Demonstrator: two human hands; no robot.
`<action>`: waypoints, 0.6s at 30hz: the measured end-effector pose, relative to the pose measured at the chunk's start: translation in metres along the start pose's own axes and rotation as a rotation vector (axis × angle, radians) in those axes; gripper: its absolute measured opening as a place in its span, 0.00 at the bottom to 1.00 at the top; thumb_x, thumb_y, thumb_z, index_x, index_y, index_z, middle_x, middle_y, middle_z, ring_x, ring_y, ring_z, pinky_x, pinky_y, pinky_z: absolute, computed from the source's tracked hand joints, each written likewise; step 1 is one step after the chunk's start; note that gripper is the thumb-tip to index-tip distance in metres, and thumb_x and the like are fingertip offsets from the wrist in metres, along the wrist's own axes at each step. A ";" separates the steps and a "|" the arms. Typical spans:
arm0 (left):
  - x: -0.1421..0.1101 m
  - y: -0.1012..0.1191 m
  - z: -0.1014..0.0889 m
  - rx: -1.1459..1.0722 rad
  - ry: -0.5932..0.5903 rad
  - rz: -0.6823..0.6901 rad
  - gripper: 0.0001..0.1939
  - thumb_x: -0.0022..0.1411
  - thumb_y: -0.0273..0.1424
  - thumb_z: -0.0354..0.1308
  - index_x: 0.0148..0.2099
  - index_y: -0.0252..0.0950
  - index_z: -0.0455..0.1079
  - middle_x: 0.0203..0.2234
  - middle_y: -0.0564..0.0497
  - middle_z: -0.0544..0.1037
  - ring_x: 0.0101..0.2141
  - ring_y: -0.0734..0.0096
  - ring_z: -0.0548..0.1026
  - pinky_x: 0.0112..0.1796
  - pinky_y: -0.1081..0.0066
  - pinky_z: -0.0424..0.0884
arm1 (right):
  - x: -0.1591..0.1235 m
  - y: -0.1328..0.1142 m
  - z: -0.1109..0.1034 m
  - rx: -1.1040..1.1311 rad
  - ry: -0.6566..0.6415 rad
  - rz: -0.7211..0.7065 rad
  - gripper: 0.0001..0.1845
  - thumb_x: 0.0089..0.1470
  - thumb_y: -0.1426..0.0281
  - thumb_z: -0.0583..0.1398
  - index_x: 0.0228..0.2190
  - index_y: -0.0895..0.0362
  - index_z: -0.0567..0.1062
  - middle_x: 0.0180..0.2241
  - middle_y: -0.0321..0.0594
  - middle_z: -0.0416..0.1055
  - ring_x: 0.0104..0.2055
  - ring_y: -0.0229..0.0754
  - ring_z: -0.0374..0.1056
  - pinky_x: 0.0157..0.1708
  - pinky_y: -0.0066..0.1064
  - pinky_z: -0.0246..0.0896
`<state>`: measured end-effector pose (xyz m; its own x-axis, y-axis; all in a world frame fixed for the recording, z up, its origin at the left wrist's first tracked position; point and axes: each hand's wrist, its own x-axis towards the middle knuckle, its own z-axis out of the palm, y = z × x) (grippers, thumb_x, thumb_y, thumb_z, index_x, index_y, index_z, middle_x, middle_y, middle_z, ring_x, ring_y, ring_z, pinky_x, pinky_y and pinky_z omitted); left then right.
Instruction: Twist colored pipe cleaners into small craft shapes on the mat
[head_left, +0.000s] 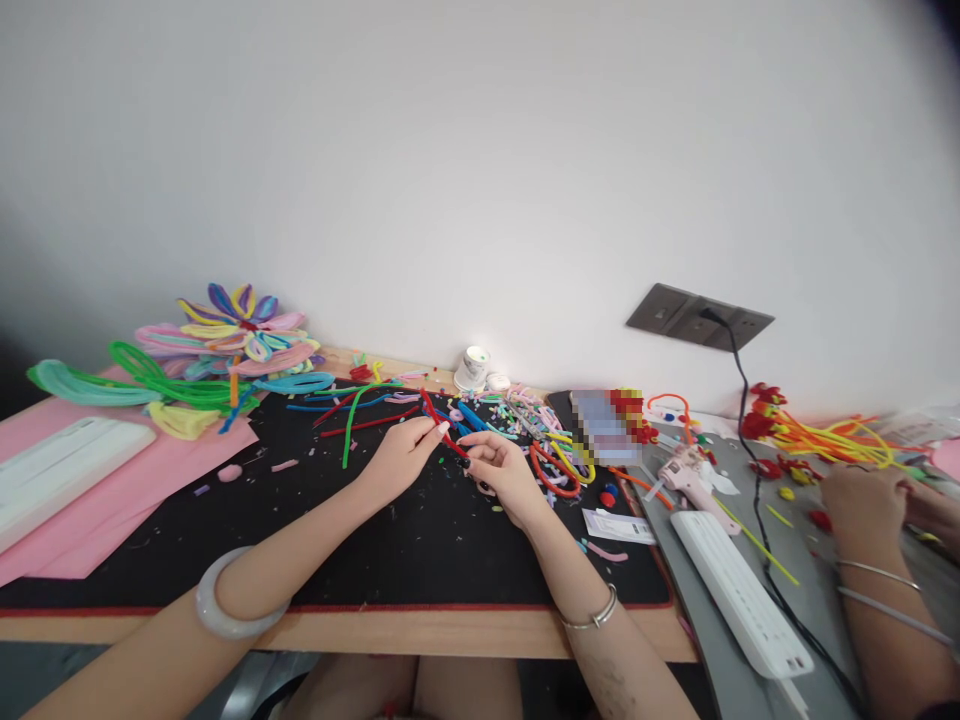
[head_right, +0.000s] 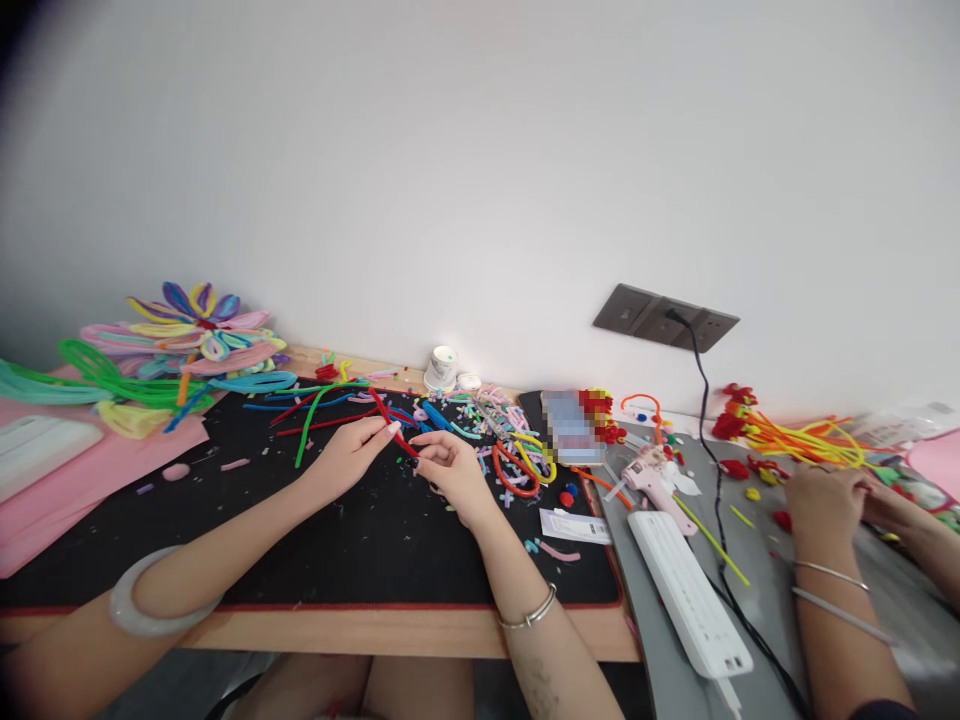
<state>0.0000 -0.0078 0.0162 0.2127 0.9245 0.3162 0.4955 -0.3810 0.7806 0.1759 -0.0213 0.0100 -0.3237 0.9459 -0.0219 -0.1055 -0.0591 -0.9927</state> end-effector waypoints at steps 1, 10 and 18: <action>0.000 0.000 0.000 0.006 -0.003 -0.012 0.21 0.63 0.40 0.41 0.21 0.36 0.55 0.17 0.57 0.58 0.21 0.75 0.58 0.25 0.74 0.55 | 0.000 0.000 0.000 0.023 0.016 -0.008 0.14 0.42 0.71 0.63 0.35 0.58 0.72 0.25 0.34 0.68 0.18 0.28 0.54 0.12 0.18 0.44; -0.001 -0.003 -0.001 0.111 -0.122 -0.018 0.19 0.63 0.38 0.42 0.23 0.34 0.62 0.17 0.55 0.65 0.22 0.74 0.63 0.26 0.74 0.54 | 0.002 0.003 -0.003 0.122 0.108 -0.095 0.08 0.43 0.70 0.63 0.30 0.58 0.73 0.21 0.33 0.68 0.15 0.27 0.54 0.14 0.20 0.50; -0.003 -0.002 0.001 0.270 -0.231 0.117 0.19 0.60 0.35 0.45 0.18 0.34 0.53 0.13 0.57 0.55 0.18 0.78 0.54 0.22 0.74 0.46 | 0.002 0.003 -0.003 0.105 0.100 -0.078 0.07 0.45 0.68 0.62 0.28 0.59 0.72 0.20 0.34 0.71 0.15 0.29 0.57 0.14 0.20 0.52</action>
<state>-0.0002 -0.0097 0.0132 0.4505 0.8597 0.2409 0.6539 -0.5014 0.5666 0.1774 -0.0184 0.0070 -0.2162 0.9756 0.0374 -0.2260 -0.0127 -0.9740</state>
